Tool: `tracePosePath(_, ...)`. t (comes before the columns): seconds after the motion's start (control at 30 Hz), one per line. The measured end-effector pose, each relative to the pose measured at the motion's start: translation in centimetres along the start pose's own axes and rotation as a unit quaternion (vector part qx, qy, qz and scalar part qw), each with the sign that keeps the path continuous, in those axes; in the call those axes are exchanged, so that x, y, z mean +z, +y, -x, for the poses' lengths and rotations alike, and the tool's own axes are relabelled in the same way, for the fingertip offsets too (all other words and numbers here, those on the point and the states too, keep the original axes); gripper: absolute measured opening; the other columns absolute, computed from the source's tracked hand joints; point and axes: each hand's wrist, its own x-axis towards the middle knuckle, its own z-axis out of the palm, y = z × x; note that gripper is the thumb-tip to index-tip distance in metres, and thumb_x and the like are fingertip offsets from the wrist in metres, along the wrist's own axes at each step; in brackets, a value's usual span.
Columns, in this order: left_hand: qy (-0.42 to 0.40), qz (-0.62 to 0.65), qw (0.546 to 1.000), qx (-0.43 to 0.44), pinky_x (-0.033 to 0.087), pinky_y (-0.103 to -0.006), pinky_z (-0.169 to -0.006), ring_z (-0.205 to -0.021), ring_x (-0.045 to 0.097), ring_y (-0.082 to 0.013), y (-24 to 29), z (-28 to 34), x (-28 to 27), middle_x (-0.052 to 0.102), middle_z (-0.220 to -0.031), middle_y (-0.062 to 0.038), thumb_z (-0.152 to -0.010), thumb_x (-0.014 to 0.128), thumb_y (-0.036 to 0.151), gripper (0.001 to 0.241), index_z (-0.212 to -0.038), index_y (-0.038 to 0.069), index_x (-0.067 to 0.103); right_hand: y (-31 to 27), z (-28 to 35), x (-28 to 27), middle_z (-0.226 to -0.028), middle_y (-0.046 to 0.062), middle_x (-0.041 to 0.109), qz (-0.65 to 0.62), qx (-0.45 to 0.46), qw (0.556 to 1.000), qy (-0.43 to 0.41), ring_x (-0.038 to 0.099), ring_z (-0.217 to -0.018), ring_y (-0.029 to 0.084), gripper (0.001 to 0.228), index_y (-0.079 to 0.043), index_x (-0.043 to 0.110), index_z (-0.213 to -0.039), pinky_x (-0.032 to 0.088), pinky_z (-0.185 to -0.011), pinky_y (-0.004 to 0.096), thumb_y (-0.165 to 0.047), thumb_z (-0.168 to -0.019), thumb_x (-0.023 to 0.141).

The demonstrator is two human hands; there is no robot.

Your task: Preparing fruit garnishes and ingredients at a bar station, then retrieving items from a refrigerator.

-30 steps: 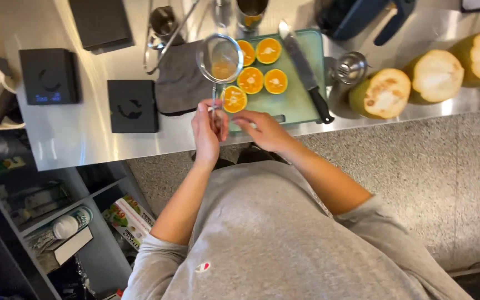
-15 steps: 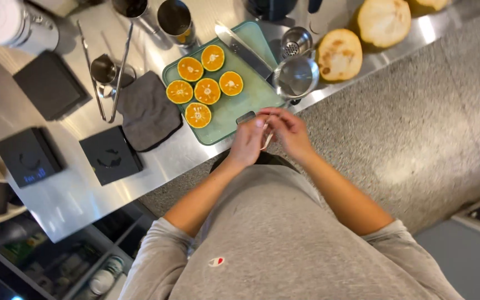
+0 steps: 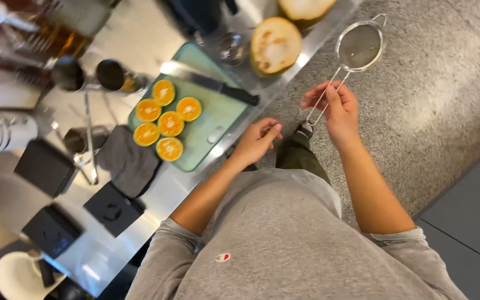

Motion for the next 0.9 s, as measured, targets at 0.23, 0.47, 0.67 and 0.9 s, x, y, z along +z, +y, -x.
tracePosePath(0.23,-0.018,-0.059,0.998,0.011,0.048,-0.0253,-0.059,-0.064,0.058,-0.0074,0.1,-12.4,11.1,0.067,-0.082,-0.003,-0.104,0.062,0.024,0.021,-0.102,0.003,0.064,-1.8,-2.9,-14.2,-0.103,0.012,0.069,-0.018,0.0,1.0,0.021,0.071,-0.095,0.024,0.024,-0.004,0.058,-0.11,0.061,-0.089,0.043,-0.025,-0.114,0.048)
tracePosePath(0.47,-0.025,-0.116,0.99,0.074,0.05,-0.0249,-0.062,-0.067,0.058,-0.0068,5.3,-23.8,26.2,0.068,-0.092,0.0,-0.096,0.069,0.023,0.021,-0.109,0.006,0.065,-6.7,-5.2,-30.5,-0.101,0.01,0.068,-0.038,0.013,0.999,0.026,0.07,-0.093,0.022,0.023,-0.005,0.057,-0.11,0.061,-0.086,0.043,-0.025,-0.113,0.047)
tracePosePath(0.67,-0.056,-0.071,0.995,0.045,0.052,-0.0253,-0.064,-0.07,0.061,-0.0078,6.0,-32.0,31.5,0.068,-0.091,-0.001,-0.1,0.066,0.027,0.023,-0.11,0.006,0.066,-10.7,-9.4,-38.8,-0.093,0.011,0.067,-0.043,0.017,0.996,0.073,0.07,-0.084,0.023,0.024,-0.006,0.055,-0.109,0.061,-0.078,0.042,-0.027,-0.113,0.044)
tracePosePath(0.9,-0.057,0.003,0.997,-0.054,0.051,-0.0252,-0.061,-0.069,0.063,-0.0094,4.7,-44.9,32.9,0.072,-0.095,-0.002,-0.102,0.061,0.033,0.026,-0.109,0.009,0.065,-12.2,-18.1,-47.4,-0.081,0.01,0.066,-0.034,0.063,0.991,0.113,0.069,-0.069,0.023,0.026,-0.005,0.056,-0.108,0.059,-0.069,0.038,-0.028,-0.111,0.044)
